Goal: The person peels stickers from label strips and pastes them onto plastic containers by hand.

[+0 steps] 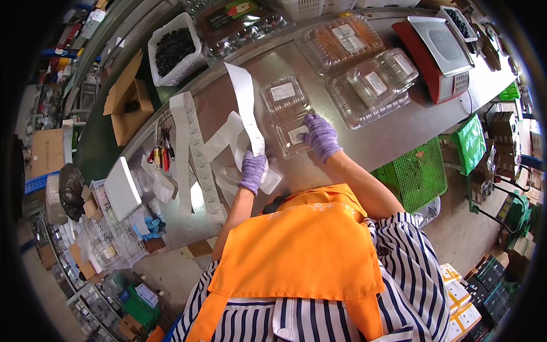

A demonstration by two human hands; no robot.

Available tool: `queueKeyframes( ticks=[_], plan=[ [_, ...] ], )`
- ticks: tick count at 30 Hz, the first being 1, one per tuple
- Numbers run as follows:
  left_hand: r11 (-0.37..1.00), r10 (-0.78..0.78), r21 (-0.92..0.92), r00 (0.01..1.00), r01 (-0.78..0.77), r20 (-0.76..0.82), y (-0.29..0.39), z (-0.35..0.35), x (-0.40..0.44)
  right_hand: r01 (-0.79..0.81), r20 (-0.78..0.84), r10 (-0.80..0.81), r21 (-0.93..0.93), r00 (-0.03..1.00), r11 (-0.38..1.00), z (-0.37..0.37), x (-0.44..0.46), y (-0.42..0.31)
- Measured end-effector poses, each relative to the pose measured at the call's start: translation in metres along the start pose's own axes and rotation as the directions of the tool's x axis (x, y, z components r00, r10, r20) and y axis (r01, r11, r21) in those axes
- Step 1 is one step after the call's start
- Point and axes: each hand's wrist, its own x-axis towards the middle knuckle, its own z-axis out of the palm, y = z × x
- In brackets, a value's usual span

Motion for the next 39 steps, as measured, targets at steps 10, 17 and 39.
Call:
queueKeyframes(
  ticks=[10, 17, 39],
  plan=[
    [0.980, -0.169, 0.112, 0.984, 0.162, 0.050, -0.008, 0.029, -0.016, -0.120, -0.207, 0.161, 0.196, 0.965, 0.973, -0.006, -0.008, 0.027],
    [0.973, -0.198, -0.104, 0.978, 0.205, 0.071, -0.026, 0.025, 0.000, -0.158, -0.222, 0.234, 0.311, 0.947, 0.937, -0.004, -0.004, 0.041],
    [0.846, -0.356, -0.393, 0.931, 0.360, 0.088, -0.001, 0.012, -0.001, -0.367, 0.131, 0.348, 0.471, 0.928, 0.803, -0.022, -0.019, 0.033]
  ],
)
